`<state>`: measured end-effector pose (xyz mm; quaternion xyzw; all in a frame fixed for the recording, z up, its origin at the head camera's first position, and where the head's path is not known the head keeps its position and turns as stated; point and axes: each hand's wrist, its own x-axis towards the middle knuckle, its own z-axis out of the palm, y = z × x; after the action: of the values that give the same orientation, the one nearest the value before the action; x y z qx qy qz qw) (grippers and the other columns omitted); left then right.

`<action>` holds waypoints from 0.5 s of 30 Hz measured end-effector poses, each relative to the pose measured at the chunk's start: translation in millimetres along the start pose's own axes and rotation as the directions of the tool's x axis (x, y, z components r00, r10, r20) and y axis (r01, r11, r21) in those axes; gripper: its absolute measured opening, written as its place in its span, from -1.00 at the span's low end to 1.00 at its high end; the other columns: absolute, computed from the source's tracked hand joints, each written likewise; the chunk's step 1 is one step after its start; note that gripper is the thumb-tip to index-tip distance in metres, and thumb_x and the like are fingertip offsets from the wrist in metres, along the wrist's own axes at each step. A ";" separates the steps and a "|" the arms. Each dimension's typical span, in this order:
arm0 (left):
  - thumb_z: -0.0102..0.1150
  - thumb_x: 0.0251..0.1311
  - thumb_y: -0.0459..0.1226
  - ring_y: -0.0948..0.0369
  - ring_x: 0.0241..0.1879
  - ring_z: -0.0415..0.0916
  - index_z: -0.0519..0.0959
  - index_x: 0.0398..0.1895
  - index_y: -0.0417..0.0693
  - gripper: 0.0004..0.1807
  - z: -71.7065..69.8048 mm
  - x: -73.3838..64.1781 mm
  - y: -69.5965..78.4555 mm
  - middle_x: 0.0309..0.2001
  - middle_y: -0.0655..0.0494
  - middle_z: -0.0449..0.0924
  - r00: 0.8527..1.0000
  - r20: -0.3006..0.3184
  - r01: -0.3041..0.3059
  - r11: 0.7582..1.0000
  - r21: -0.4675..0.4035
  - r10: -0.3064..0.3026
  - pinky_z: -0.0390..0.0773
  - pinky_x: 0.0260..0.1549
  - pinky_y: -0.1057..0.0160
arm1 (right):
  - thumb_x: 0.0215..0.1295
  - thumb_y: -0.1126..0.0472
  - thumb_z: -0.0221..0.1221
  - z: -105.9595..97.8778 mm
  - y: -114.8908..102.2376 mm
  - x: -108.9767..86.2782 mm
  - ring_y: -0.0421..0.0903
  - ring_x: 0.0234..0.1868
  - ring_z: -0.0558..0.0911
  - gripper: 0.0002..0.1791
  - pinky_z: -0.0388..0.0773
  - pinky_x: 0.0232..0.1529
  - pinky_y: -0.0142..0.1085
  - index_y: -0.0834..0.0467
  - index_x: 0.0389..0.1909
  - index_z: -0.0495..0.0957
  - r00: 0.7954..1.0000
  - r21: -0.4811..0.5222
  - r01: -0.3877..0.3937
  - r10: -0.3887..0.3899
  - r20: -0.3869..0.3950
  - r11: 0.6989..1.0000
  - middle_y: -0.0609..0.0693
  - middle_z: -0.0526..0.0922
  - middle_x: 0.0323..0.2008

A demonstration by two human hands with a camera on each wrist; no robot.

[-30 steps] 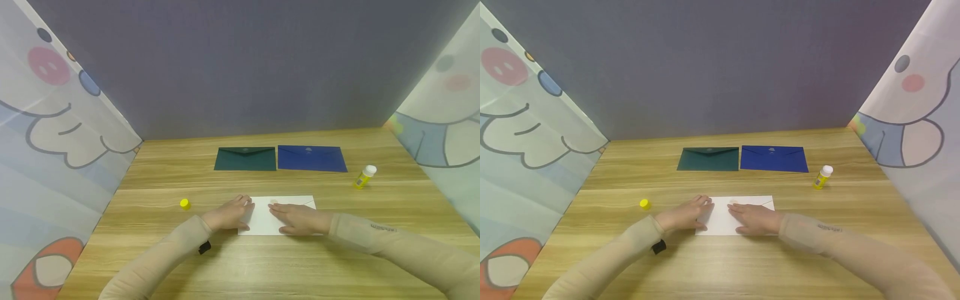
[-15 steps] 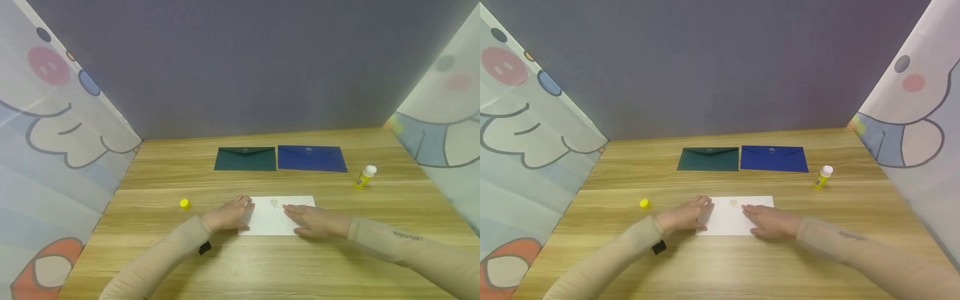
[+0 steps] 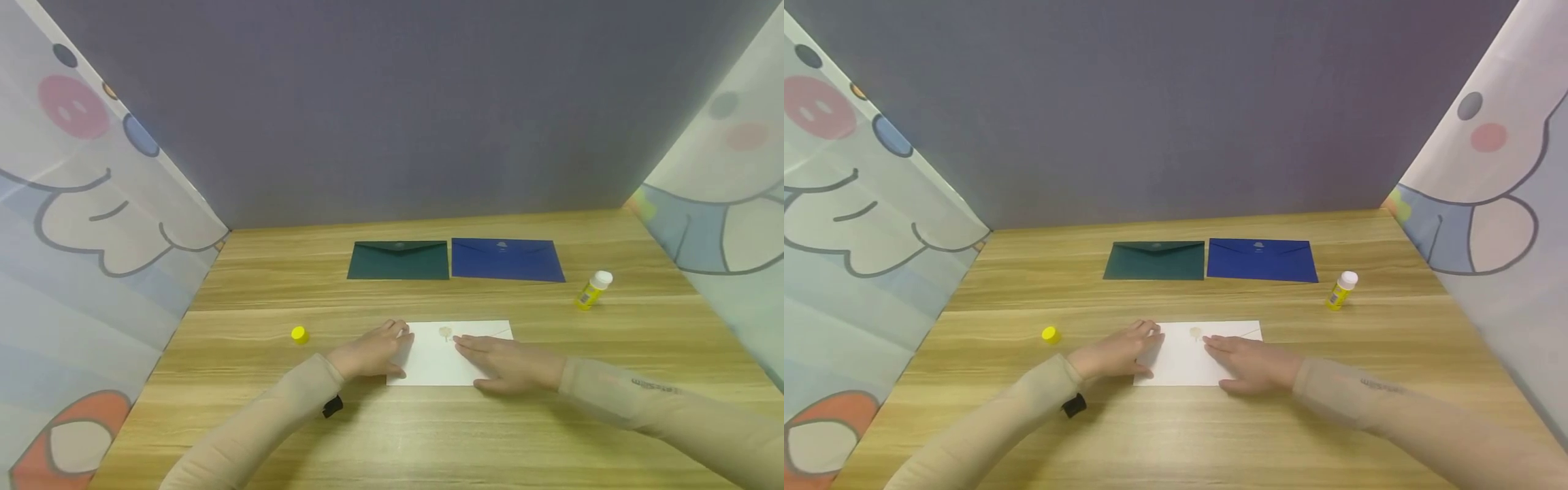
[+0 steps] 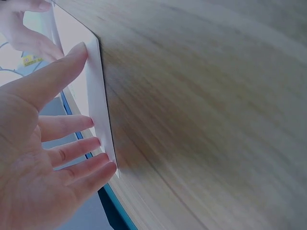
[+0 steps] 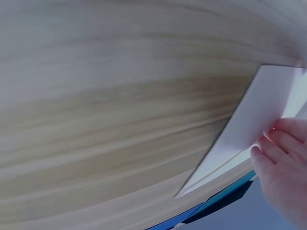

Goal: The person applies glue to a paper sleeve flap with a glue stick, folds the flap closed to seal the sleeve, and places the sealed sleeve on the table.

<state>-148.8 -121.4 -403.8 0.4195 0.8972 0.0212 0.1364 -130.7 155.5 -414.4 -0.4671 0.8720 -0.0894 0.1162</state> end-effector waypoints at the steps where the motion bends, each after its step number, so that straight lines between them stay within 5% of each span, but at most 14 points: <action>1: 0.20 -0.03 0.01 0.04 0.13 0.20 0.28 0.18 -0.26 -0.24 -0.2 -0.2 0.2 0.13 -0.14 0.27 1.000 -0.001 0.001 1.000 0.000 -0.001 0.21 0.15 0.19 | 0.20 -0.03 0.02 -0.5 -1.3 2.3 0.04 0.25 0.21 -0.32 0.20 0.19 -0.14 0.28 0.25 0.17 1.000 0.005 0.006 -0.006 0.002 1.000 0.12 0.15 0.28; 15: 0.21 -0.04 0.02 0.08 0.09 0.22 0.32 0.16 -0.24 -0.26 -0.9 0.2 2.4 0.12 -0.11 0.28 1.000 0.007 0.021 1.000 0.017 -0.021 0.25 0.12 0.22 | 0.17 -0.06 0.03 -1.0 -14.6 29.6 0.00 0.27 0.17 -0.28 0.21 0.19 -0.17 0.25 0.27 0.14 1.000 0.006 0.013 -0.013 0.028 1.000 0.09 0.11 0.30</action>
<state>-147.3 -119.7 -402.6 0.4112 0.9013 0.0106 0.1360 -135.3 122.9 -413.1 -0.4738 0.8668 -0.0859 0.1293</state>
